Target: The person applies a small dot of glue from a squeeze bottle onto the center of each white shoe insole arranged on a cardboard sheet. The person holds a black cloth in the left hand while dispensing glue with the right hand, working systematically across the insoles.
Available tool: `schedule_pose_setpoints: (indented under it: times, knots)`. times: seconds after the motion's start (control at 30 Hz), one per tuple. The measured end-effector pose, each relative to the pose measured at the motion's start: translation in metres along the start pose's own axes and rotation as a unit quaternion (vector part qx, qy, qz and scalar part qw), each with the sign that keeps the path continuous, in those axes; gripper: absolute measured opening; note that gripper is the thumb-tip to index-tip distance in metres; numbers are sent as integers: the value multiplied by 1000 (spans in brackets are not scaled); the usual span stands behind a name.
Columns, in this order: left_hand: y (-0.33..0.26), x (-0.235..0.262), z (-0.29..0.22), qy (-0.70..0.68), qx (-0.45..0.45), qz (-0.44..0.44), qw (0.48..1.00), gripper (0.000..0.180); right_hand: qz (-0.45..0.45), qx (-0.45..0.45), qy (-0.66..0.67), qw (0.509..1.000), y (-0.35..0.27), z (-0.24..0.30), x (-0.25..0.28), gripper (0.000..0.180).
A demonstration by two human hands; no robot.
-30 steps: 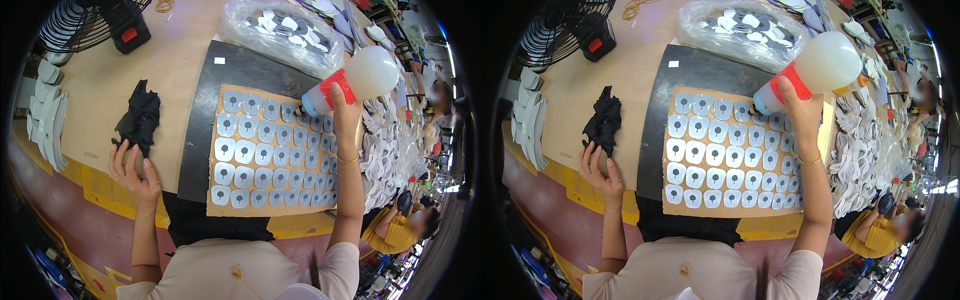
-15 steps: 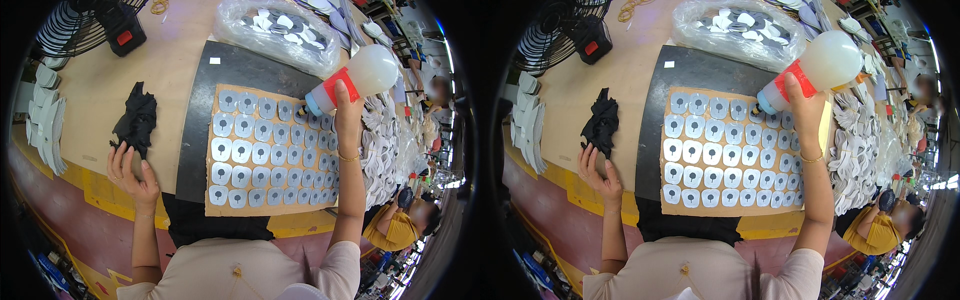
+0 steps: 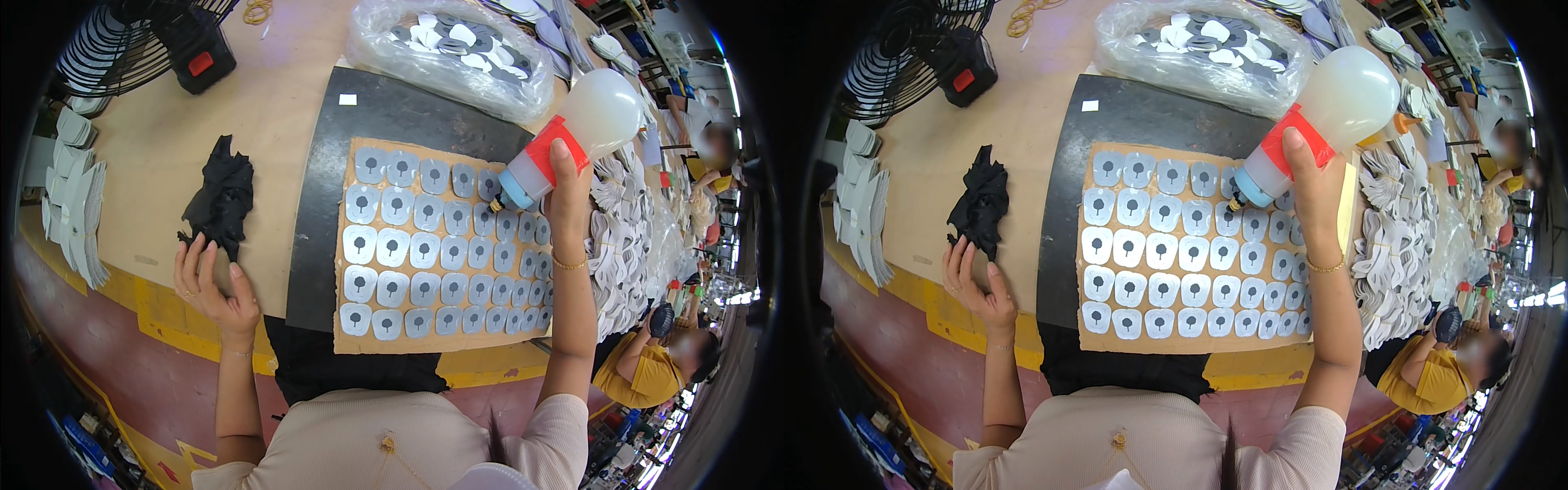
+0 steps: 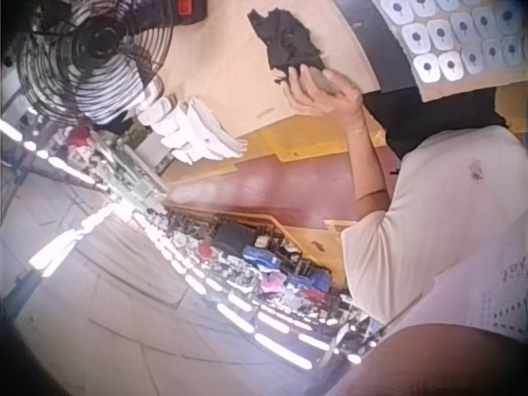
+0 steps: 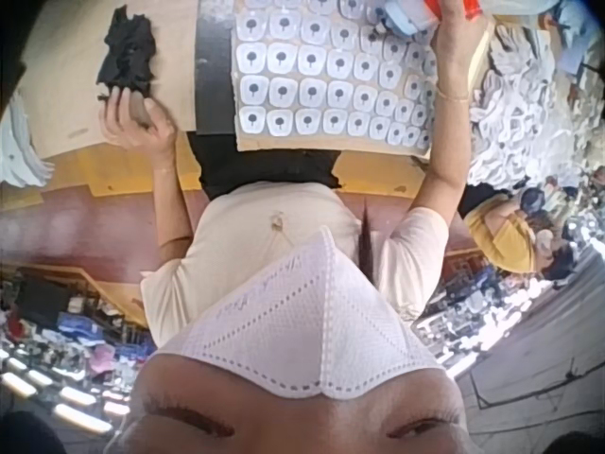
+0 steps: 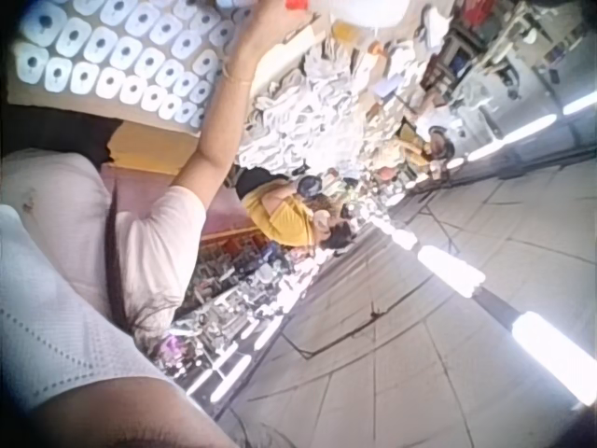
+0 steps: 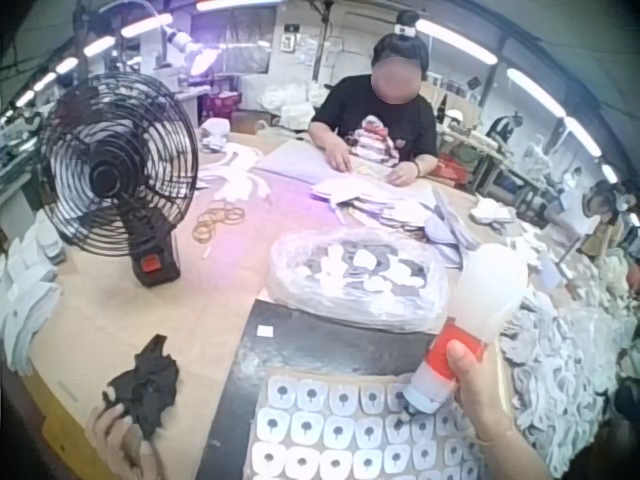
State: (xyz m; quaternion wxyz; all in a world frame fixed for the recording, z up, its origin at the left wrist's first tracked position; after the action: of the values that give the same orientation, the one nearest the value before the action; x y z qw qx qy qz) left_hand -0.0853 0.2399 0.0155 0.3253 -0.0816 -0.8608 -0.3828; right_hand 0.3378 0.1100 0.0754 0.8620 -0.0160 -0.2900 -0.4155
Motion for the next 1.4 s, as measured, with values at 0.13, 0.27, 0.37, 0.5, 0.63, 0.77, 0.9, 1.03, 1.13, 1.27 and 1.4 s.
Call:
schedule_pose_setpoints:
  times: [0.13,0.27,0.37,0.5,0.63,0.77,0.9,1.03,1.13,1.27,1.4]
  knots:
    - [-1,0,1,0,2,0,1000,37,-30,31,-78,996,-3,8,6,51]
    - [0,0,0,0,1,1,1000,37,-35,43,-101,993,-4,9,6,49]
    - [0,0,1,2,3,3,1000,37,-15,36,-110,993,-6,7,3,49]
    - [-1,0,1,3,1,3,1000,37,-13,26,-35,999,-6,8,2,51]
    - [0,-1,1,0,0,2,1000,38,-9,-42,111,993,4,-17,14,54]
    - [0,-1,0,7,-3,3,1000,38,-64,1,-20,998,6,-15,28,47]
    - [0,-1,-1,13,-5,2,1000,36,-74,29,-77,994,5,-3,25,45]
    - [0,-2,0,13,0,6,1000,35,-70,30,-75,994,6,1,21,45]
    - [0,-2,-1,17,5,11,1000,35,-48,24,-88,995,7,-1,19,45]
    - [0,-1,-1,19,0,10,1000,35,1,0,-1,1000,9,-9,16,45]
    - [1,-2,-3,20,-1,12,1000,36,13,-126,247,961,1,-16,15,47]
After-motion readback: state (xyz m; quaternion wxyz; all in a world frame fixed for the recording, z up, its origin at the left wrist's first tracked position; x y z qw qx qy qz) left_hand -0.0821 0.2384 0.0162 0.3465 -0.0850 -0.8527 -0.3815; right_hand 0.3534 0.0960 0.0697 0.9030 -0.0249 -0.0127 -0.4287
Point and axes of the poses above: each hand's wrist, its own y-axis towards the middle knuckle, its own x-axis out of the back of the hand, z = x × y, the point moved 7 cm from there along y, towards the middle knuckle, and after that the axes turned 13 degrees about -y, right-handed, at the moved point
